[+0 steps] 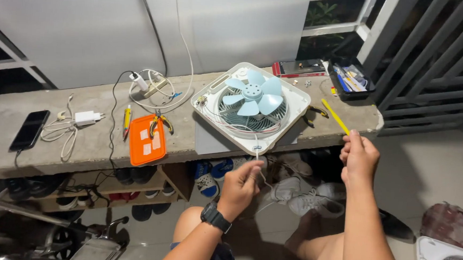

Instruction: The person uses a small tool to clean the blades of a portable fan and then removes the blade assembly from the housing.

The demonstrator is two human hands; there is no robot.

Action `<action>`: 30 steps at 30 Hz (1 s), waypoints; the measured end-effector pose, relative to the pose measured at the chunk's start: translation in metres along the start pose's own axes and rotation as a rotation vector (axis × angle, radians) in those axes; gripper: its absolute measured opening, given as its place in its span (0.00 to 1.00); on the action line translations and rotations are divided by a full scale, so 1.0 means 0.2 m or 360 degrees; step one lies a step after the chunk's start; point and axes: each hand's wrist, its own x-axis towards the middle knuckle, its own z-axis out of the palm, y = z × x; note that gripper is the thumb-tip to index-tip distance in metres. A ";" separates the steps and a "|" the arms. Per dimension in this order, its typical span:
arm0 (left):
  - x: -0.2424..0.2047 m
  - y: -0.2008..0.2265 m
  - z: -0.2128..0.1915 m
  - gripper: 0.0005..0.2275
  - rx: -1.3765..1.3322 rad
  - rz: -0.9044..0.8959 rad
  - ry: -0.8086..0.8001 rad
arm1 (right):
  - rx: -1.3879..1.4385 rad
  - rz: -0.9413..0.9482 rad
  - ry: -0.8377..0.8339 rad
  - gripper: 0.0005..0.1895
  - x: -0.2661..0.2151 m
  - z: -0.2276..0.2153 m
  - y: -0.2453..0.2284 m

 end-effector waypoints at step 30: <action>0.76 -0.39 -0.11 0.27 0.0871 0.0689 0.0434 | -0.0016 0.0041 -0.0323 0.07 0.11 0.29 0.15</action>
